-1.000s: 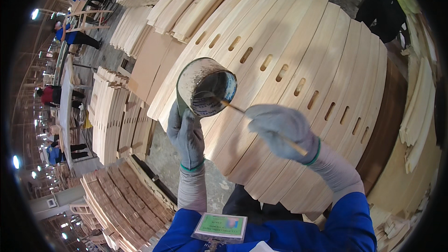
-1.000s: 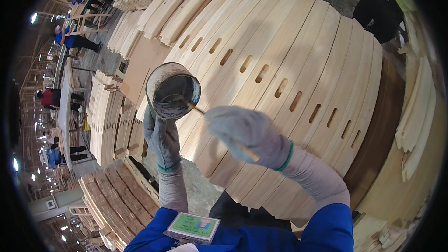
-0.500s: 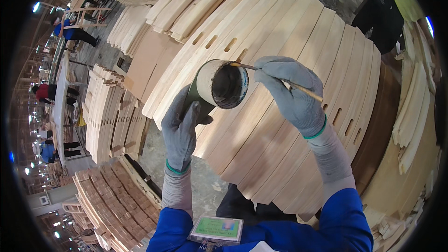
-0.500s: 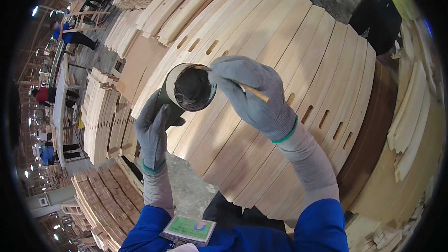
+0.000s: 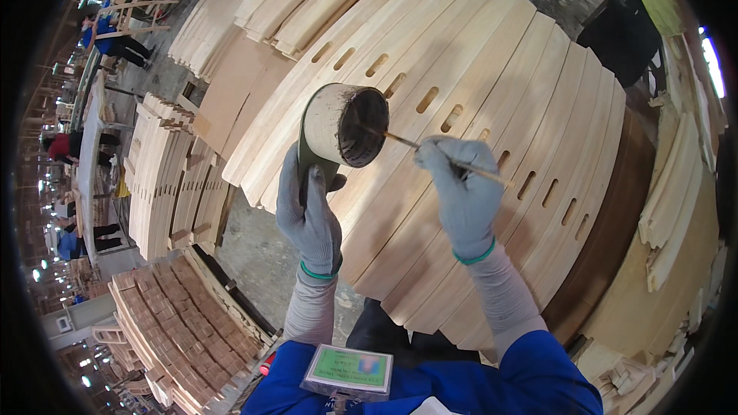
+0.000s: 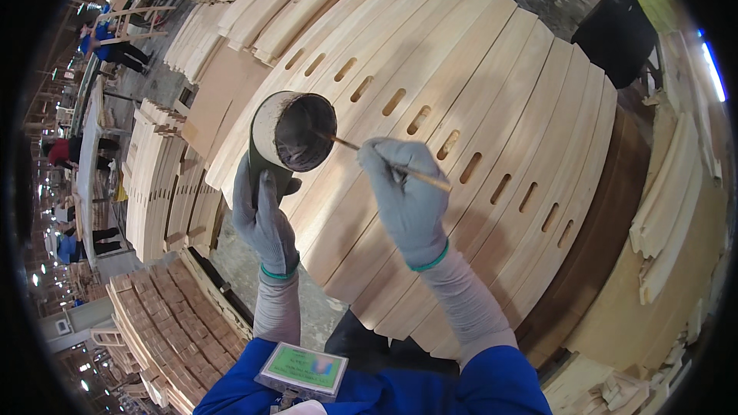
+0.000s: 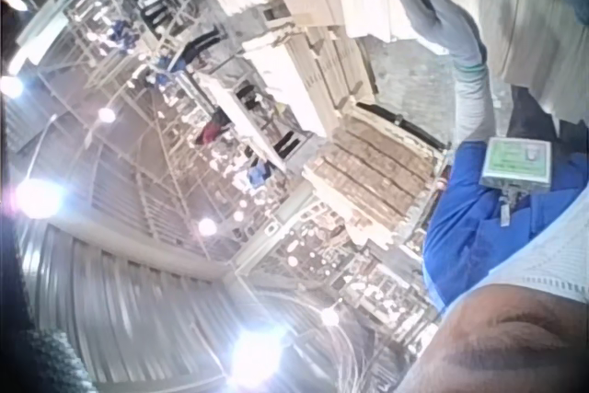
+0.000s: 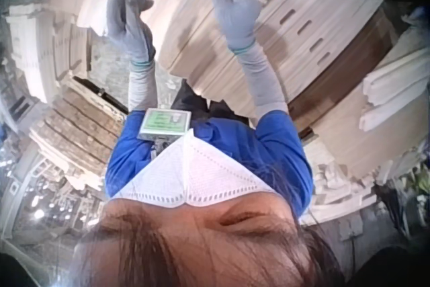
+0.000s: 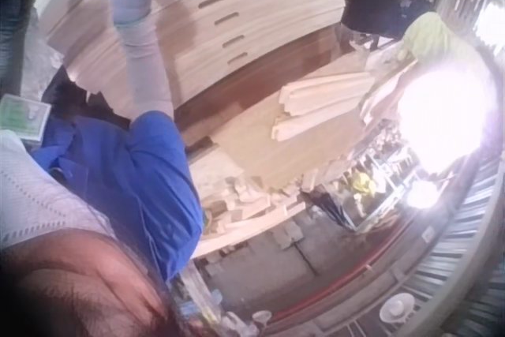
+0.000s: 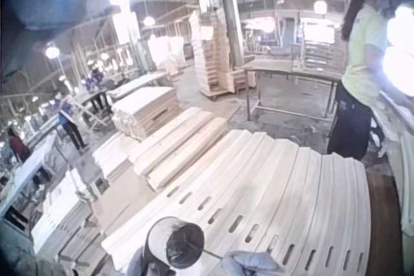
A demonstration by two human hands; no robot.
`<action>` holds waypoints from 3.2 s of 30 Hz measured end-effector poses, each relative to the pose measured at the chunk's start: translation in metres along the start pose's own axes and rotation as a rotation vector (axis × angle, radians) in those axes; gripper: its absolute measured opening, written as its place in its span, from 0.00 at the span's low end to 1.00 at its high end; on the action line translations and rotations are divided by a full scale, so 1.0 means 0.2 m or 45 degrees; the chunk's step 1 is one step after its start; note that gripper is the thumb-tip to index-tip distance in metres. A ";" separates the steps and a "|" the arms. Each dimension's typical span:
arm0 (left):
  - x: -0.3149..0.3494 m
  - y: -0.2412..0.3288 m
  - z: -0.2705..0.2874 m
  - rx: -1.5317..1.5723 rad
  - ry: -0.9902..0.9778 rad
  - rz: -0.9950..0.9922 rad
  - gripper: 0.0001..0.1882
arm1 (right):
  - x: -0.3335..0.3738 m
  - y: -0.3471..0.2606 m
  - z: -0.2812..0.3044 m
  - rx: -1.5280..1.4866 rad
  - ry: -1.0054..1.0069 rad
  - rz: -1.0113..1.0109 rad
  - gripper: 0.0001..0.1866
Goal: The person applies a dark stain to the cutout slots on multiple light-colored wooden boards using a small brush and a paint can. They work one board at a time, dipping the brush into the can and carefully filling each slot before moving to the next board in the stack.
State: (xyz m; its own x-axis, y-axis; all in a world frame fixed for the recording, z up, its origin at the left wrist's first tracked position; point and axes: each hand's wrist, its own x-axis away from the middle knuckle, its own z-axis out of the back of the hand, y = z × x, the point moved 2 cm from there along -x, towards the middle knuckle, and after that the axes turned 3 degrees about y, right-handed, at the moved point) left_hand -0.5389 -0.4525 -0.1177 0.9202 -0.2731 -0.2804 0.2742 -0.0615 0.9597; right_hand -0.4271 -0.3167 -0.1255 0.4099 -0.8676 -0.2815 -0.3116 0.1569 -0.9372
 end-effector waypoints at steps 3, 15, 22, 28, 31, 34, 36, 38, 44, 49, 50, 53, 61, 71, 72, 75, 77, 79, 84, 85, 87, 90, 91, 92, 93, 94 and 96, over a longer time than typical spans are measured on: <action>0.01 -0.02 -0.01 -0.004 0.027 0.000 0.19 | 0.09 -0.01 -0.02 0.165 -0.016 0.104 0.07; -0.04 -0.03 0.09 0.059 -0.057 0.039 0.18 | -0.16 -0.27 0.08 0.457 -0.681 0.560 0.09; 0.01 0.02 0.05 0.104 0.053 0.049 0.19 | 0.07 -0.15 0.08 0.247 -0.478 0.369 0.09; 0.06 -0.06 0.06 0.278 0.148 0.094 0.20 | 0.02 -0.11 -0.01 0.126 -0.270 0.326 0.09; 0.05 -0.05 0.06 0.306 0.169 0.066 0.21 | 0.07 -0.09 -0.05 0.205 -0.387 0.271 0.11; 0.02 -0.07 0.08 0.318 0.133 0.073 0.21 | 0.13 -0.16 -0.07 0.271 -0.598 0.472 0.13; 0.01 -0.08 0.10 0.200 0.122 0.103 0.22 | 0.13 -0.19 -0.07 0.235 -0.670 0.467 0.15; -0.01 -0.10 0.14 0.328 0.139 0.132 0.22 | 0.10 -0.18 -0.08 0.061 -0.626 0.421 0.15; -0.09 -0.14 0.24 0.583 0.051 0.136 0.22 | 0.11 -0.16 -0.20 0.152 -0.459 0.309 0.11; -0.16 -0.16 0.31 0.620 0.013 0.116 0.23 | 0.08 -0.10 -0.28 -0.108 -0.254 0.073 0.10; -0.18 -0.16 0.33 0.631 -0.013 0.126 0.23 | 0.09 -0.09 -0.31 -0.127 -0.281 0.027 0.10; -0.20 -0.15 0.36 0.641 -0.078 0.119 0.23 | 0.08 -0.11 -0.34 -0.216 -0.176 -0.028 0.10; -0.27 -0.20 0.46 0.591 -0.032 0.090 0.22 | 0.08 -0.13 -0.42 0.047 -0.263 0.233 0.10; -0.29 -0.26 0.45 0.665 0.048 0.047 0.22 | 0.29 -0.05 -0.52 0.116 -0.468 0.494 0.07; -0.29 -0.26 0.45 0.664 0.033 0.030 0.22 | 0.30 -0.08 -0.53 0.195 -0.601 0.530 0.06; -0.34 -0.24 0.45 0.650 0.114 0.115 0.22 | 0.29 -0.17 -0.51 0.293 -0.930 0.526 0.03; -0.34 -0.24 0.47 0.713 0.050 0.103 0.23 | 0.25 -0.16 -0.48 0.163 -0.685 0.424 0.04; -0.34 -0.23 0.45 0.782 0.074 0.165 0.23 | 0.21 -0.11 -0.50 0.089 -0.491 0.359 0.07; -0.37 -0.24 0.49 0.823 0.003 0.228 0.23 | 0.18 -0.14 -0.53 -0.093 -0.300 0.239 0.09; -0.36 -0.23 0.48 0.824 -0.010 0.245 0.23 | 0.18 -0.14 -0.52 -0.108 -0.235 0.199 0.10; -0.37 -0.20 0.45 0.814 -0.014 0.269 0.23 | 0.19 -0.09 -0.54 -0.133 -0.241 0.133 0.11; -0.37 -0.23 0.46 0.799 -0.030 0.298 0.23 | 0.21 -0.06 -0.55 -0.201 -0.255 0.005 0.12; -0.37 -0.24 0.47 0.797 -0.047 0.320 0.23 | 0.23 -0.06 -0.55 -0.219 -0.254 -0.051 0.12; -0.38 -0.25 0.47 0.807 -0.039 0.312 0.23 | 0.25 -0.05 -0.55 -0.310 -0.169 -0.150 0.12; -0.39 -0.26 0.47 0.818 -0.032 0.304 0.23 | 0.28 -0.05 -0.55 -0.401 -0.080 -0.248 0.11; -0.39 -0.26 0.46 0.833 -0.026 0.299 0.23 | 0.30 -0.04 -0.55 -0.485 0.010 -0.345 0.10; -0.39 -0.28 0.44 0.831 0.054 0.274 0.23 | 0.33 0.00 -0.53 -0.571 0.087 -0.459 0.09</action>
State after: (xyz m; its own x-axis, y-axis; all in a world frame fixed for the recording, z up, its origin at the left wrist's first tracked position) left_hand -0.6495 -0.5123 -0.1473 0.9491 -0.3072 -0.0700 -0.1283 -0.5796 0.8048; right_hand -0.4915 -0.4244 -0.1228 0.5057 -0.8601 0.0670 -0.5017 -0.3564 -0.7882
